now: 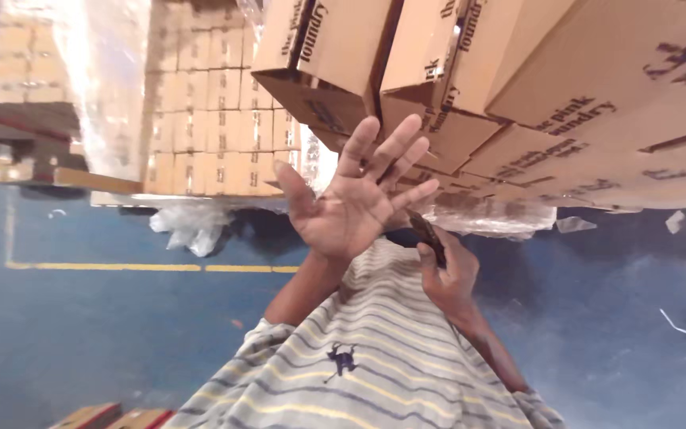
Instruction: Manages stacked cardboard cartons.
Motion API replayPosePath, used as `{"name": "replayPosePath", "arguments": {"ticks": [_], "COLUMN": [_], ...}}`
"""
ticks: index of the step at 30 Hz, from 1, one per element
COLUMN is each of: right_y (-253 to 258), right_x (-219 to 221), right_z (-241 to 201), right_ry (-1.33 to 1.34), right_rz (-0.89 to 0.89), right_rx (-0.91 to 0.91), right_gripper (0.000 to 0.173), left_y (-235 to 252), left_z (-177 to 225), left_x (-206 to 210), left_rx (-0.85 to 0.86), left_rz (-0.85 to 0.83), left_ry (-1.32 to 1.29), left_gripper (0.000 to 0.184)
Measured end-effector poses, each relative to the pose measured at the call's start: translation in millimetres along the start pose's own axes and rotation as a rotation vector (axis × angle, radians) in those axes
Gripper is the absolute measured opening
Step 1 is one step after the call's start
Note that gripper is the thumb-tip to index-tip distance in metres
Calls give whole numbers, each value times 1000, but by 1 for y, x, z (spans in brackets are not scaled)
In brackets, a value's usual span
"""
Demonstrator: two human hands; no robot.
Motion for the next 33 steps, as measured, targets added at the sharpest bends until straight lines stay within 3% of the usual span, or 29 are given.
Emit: {"name": "replayPosePath", "arguments": {"ticks": [5, 18, 23, 27, 33], "right_y": [0, -8, -8, -11, -14], "right_x": [-8, -12, -14, -11, -5], "right_z": [7, 9, 11, 3, 3], "right_ry": [-50, 62, 24, -2, -26], "right_rz": [-57, 60, 19, -65, -90], "right_rx": [78, 43, 96, 6, 47], "right_gripper": [42, 40, 38, 39, 40], "left_y": [-3, -19, -20, -21, -22], "left_z": [-6, -7, -9, -14, -19], "left_x": [5, 5, 6, 4, 3], "left_rx": [-6, 16, -7, -3, -13], "left_rz": [12, 38, 72, 33, -53], "left_ry": [4, 20, 10, 60, 238], "left_gripper": [92, 85, 90, 92, 96]}}
Point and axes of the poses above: each hand's wrist, its own y-axis towards the middle knuckle, its own x-axis out of the palm, z = x × y, the point moved 1 cm from there along y, towards the middle knuckle, and after that the axes turned 11 degrees about y, right-handed, at the moved point
